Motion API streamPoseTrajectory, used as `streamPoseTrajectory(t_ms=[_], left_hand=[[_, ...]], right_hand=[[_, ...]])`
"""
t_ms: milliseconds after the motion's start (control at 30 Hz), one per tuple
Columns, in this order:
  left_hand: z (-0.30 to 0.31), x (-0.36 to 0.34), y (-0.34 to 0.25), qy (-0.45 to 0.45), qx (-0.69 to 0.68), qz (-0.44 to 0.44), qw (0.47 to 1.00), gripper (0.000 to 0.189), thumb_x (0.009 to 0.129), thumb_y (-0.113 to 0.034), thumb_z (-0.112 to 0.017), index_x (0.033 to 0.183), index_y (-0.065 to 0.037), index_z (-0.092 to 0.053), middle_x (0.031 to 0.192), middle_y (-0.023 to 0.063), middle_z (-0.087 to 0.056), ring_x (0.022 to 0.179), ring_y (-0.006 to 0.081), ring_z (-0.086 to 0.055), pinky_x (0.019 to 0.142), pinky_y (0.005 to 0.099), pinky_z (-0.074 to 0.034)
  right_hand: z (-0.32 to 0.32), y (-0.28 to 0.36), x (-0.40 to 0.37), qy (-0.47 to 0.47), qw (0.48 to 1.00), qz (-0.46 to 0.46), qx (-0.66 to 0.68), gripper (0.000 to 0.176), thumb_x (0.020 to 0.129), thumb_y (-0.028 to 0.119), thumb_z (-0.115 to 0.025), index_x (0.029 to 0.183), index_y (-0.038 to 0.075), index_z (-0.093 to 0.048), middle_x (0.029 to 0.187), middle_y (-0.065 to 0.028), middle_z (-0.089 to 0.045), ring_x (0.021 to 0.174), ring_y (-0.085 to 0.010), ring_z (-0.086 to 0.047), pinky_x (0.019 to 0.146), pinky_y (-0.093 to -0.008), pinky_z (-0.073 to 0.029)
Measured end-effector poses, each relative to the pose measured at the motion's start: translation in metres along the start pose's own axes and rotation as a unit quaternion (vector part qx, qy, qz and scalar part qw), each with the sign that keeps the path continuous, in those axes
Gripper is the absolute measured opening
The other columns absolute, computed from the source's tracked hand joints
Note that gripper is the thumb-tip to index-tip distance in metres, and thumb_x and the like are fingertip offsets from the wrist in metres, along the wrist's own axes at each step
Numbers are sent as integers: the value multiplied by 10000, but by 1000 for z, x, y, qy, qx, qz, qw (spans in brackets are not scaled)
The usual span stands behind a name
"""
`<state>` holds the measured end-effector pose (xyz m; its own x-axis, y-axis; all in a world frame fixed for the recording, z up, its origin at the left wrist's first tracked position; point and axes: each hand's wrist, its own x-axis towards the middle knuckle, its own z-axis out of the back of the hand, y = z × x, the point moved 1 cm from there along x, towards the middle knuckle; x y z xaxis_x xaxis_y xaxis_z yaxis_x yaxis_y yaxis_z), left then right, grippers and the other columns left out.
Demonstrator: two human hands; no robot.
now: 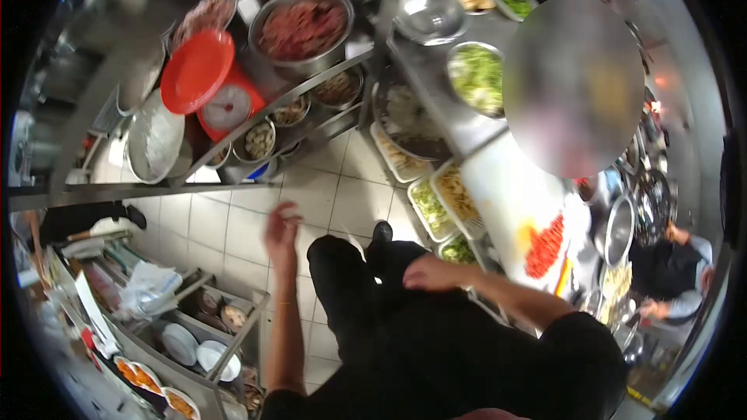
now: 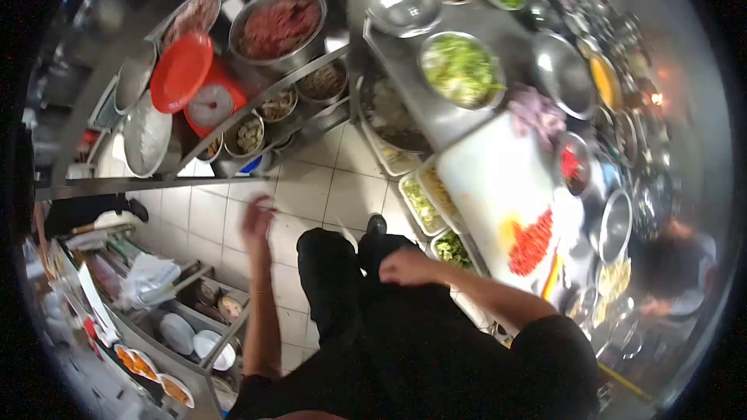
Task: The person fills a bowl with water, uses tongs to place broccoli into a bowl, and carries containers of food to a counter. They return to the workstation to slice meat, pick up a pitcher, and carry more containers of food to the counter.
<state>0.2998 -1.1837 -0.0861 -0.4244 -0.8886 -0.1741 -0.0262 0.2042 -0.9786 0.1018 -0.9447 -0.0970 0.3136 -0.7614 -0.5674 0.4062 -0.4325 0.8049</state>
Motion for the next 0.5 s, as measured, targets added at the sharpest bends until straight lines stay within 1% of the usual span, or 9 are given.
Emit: streamPoseTrajectory(t_ms=[33,67,133,167,300,333,400,433,500], left_hand=[[-25,1,-91,20,-11,-89,996,335,825,-51,-538,1151,14,-492,1082,93,-559,826,125,-542,724,239,-435],[-49,-4,-171,58,-2,-262,963,354,820,-66,-542,1160,11,-487,1090,115,-557,805,151,-554,707,249,-441],[-62,-28,-291,116,53,-520,844,567,801,-321,-623,1234,-11,-432,1142,136,-516,956,245,-502,869,355,-393],[-80,-28,-323,97,-201,-644,732,590,821,-356,-511,1279,-10,-374,1256,168,-421,1054,319,-463,850,412,-399],[-133,-80,-442,224,-140,-795,546,449,846,-292,-495,1201,-19,-465,1187,142,-489,994,313,-507,836,442,-410],[-138,-84,-453,247,-149,-800,526,444,846,-289,-496,1197,-18,-466,1182,141,-490,989,311,-508,832,440,-411],[-161,-84,-472,326,-158,-787,499,435,846,-285,-496,1189,-18,-468,1171,141,-493,980,307,-508,825,435,-412],[-161,-87,-474,336,-172,-794,476,430,846,-282,-497,1185,-18,-469,1166,140,-494,975,305,-508,822,433,-412],[-158,-83,-472,335,-220,-818,412,421,847,-277,-497,1177,-18,-471,1155,139,-496,965,301,-508,814,428,-414]], right_hand=[[60,96,-56,-103,994,-35,21,217,822,227,-590,940,50,-635,919,-162,-623,879,-313,-597,784,-393,-459],[91,139,-105,-291,948,124,-39,194,788,148,-628,951,44,-621,910,-146,-609,854,-299,-589,778,-378,-456],[108,242,-225,-552,785,234,-158,199,737,74,-656,929,40,-624,935,-125,-557,859,-271,-529,735,-360,-441],[99,278,-258,-566,776,229,-158,199,737,74,-656,929,40,-624,935,-125,-557,859,-271,-529,735,-360,-441],[48,378,-341,-687,458,393,-404,352,835,449,-587,1108,231,-546,1005,-27,-537,986,-183,-520,885,-376,-428],[30,390,-347,-675,428,394,-455,400,849,476,-552,1178,254,-500,1099,-43,-525,1053,-234,-486,867,-435,-406],[-8,392,-363,-675,421,363,-484,352,844,445,-546,1121,229,-518,1050,-53,-537,989,-232,-506,811,-424,-418],[-45,388,-371,-651,461,344,-494,329,842,430,-543,1092,216,-526,1026,-58,-543,957,-232,-516,784,-419,-425],[-115,339,-364,-562,629,298,-448,287,838,400,-537,1035,191,-544,976,-68,-555,893,-231,-536,728,-408,-437]])
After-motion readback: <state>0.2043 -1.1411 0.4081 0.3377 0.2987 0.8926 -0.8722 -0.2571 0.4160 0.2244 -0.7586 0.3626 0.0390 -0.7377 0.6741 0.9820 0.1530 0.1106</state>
